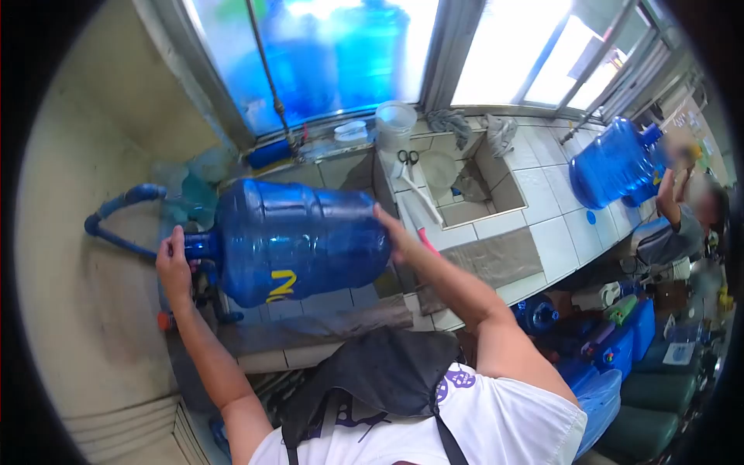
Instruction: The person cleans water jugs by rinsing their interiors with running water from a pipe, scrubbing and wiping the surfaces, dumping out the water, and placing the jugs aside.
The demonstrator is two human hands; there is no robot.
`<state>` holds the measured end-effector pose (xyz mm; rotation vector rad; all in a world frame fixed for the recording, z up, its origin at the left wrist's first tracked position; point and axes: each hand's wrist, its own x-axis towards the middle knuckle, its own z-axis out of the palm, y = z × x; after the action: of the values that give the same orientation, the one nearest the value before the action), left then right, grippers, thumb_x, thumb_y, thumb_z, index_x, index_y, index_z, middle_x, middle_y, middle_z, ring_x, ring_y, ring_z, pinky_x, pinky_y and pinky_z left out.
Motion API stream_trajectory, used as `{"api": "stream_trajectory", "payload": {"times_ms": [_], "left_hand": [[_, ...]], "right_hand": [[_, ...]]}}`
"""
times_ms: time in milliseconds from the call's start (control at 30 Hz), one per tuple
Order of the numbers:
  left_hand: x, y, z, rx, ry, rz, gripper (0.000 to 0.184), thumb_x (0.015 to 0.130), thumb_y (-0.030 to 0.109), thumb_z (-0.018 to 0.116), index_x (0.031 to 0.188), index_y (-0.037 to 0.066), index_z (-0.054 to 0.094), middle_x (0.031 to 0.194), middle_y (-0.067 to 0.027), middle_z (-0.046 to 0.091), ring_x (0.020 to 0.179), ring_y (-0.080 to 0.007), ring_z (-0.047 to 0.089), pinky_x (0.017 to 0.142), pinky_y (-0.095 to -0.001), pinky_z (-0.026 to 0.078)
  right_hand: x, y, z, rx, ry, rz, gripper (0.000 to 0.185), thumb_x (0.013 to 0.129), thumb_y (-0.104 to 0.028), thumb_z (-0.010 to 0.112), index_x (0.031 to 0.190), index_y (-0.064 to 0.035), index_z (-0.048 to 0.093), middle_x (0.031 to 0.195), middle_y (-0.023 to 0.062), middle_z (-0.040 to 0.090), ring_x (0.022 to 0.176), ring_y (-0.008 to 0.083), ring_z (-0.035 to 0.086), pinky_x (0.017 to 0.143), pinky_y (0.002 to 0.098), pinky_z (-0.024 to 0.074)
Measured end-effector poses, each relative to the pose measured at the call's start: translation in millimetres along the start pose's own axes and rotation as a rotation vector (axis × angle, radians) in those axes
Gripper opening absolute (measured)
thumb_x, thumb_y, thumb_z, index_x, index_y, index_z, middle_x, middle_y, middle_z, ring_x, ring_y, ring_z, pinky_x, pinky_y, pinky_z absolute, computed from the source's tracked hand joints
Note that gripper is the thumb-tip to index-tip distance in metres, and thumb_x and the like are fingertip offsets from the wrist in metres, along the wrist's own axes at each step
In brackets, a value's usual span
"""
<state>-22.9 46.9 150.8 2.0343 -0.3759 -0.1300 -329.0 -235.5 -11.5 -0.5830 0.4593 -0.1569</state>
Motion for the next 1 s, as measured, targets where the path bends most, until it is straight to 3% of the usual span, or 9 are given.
{"api": "stream_trajectory", "payload": {"times_ms": [100, 267, 400, 533, 600, 700, 767, 833, 1000], "left_hand": [[-10.7, -40.6, -22.7, -0.181, 0.082, 0.242, 0.034, 0.097, 0.037, 0.054, 0.098, 0.004, 0.063, 0.084, -0.0018, 0.06, 0.07, -0.0086, 0.056, 0.057, -0.024, 0.047], [-43.9, -99.6, 0.5, -0.511, 0.203, 0.262, 0.036, 0.1, 0.037, 0.046, 0.105, 0.006, 0.062, 0.097, -0.0049, 0.06, 0.078, -0.0117, 0.06, 0.057, -0.0254, 0.047], [-21.4, -137.1, 7.0, -0.477, 0.079, 0.024, 0.033, 0.1, 0.034, 0.044, 0.108, 0.007, 0.061, 0.097, -0.0048, 0.061, 0.079, -0.0123, 0.06, 0.056, -0.0243, 0.045], [-55.6, -98.2, 11.7, -0.736, 0.079, -0.005, 0.03, 0.1, 0.032, 0.044, 0.107, 0.008, 0.06, 0.088, -0.0034, 0.062, 0.07, -0.0119, 0.058, 0.057, -0.0246, 0.044], [-55.7, -104.7, 21.0, -0.878, 0.152, 0.061, 0.031, 0.099, 0.033, 0.044, 0.108, 0.008, 0.06, 0.087, -0.0037, 0.062, 0.069, -0.0121, 0.058, 0.058, -0.0258, 0.045], [-44.4, -162.1, 50.2, -0.91, 0.2, -0.031, 0.033, 0.097, 0.036, 0.046, 0.109, 0.009, 0.059, 0.088, -0.0048, 0.063, 0.07, -0.0135, 0.058, 0.061, -0.0285, 0.046], [-37.2, -188.1, 61.5, -0.78, -0.046, -0.265, 0.035, 0.096, 0.041, 0.049, 0.109, 0.01, 0.059, 0.094, -0.0039, 0.064, 0.078, -0.0146, 0.06, 0.064, -0.0293, 0.047], [-51.5, -172.7, 75.2, -0.844, -0.029, -0.278, 0.035, 0.096, 0.042, 0.049, 0.108, 0.011, 0.06, 0.092, -0.0029, 0.064, 0.076, -0.0144, 0.06, 0.062, -0.0281, 0.046], [-60.1, -187.7, 122.8, -1.038, -0.065, -0.544, 0.039, 0.096, 0.046, 0.049, 0.111, 0.012, 0.061, 0.094, -0.0012, 0.067, 0.071, -0.0117, 0.061, 0.057, -0.0235, 0.044]], "right_hand": [[-22.7, -36.3, 19.8, -0.083, 0.081, -0.153, 0.062, 0.087, -0.04, 0.069, 0.132, -0.002, 0.05, 0.122, 0.0144, 0.061, 0.109, 0.0267, 0.061, 0.098, 0.0446, 0.0474], [-36.6, -21.3, 11.2, -0.578, 0.085, -0.771, 0.077, 0.08, -0.037, 0.077, 0.138, -0.0024, 0.04, 0.12, 0.0113, 0.059, 0.107, 0.0234, 0.058, 0.096, 0.0386, 0.0463], [-8.2, -32.5, -0.5, -0.522, 0.195, -0.39, 0.082, 0.076, -0.036, 0.081, 0.139, -0.002, 0.041, 0.121, 0.0127, 0.057, 0.108, 0.0225, 0.057, 0.096, 0.0368, 0.0455], [-55.1, -68.3, 74.5, -0.703, 0.126, -0.634, 0.09, 0.072, -0.035, 0.083, 0.142, -0.0002, 0.038, 0.126, 0.0136, 0.056, 0.111, 0.0232, 0.056, 0.098, 0.0369, 0.044], [-58.7, -69.7, 79.5, -0.79, 0.026, -0.97, 0.092, 0.069, -0.029, 0.084, 0.142, 0.0009, 0.038, 0.127, 0.0136, 0.055, 0.114, 0.0221, 0.054, 0.101, 0.0356, 0.0417], [-40.4, -52.8, 56.3, -0.932, 0.168, -0.935, 0.091, 0.068, -0.026, 0.085, 0.142, 0.0013, 0.039, 0.128, 0.0135, 0.055, 0.117, 0.0207, 0.052, 0.102, 0.0343, 0.0398], [-34.7, -61.0, 47.8, -0.889, 0.226, -0.795, 0.09, 0.067, -0.026, 0.085, 0.141, 0.0015, 0.041, 0.127, 0.013, 0.055, 0.115, 0.0207, 0.053, 0.101, 0.034, 0.0404], [-47.8, -74.3, 66.8, -0.918, 0.238, -0.743, 0.09, 0.066, -0.025, 0.086, 0.14, 0.0017, 0.042, 0.126, 0.0124, 0.057, 0.114, 0.0214, 0.054, 0.1, 0.0339, 0.0411], [-81.4, -103.4, 120.3, -1.236, 0.188, -0.917, 0.106, 0.06, -0.028, 0.092, 0.144, 0.0035, 0.036, 0.13, 0.0185, 0.056, 0.121, 0.0234, 0.052, 0.102, 0.037, 0.041]]}}
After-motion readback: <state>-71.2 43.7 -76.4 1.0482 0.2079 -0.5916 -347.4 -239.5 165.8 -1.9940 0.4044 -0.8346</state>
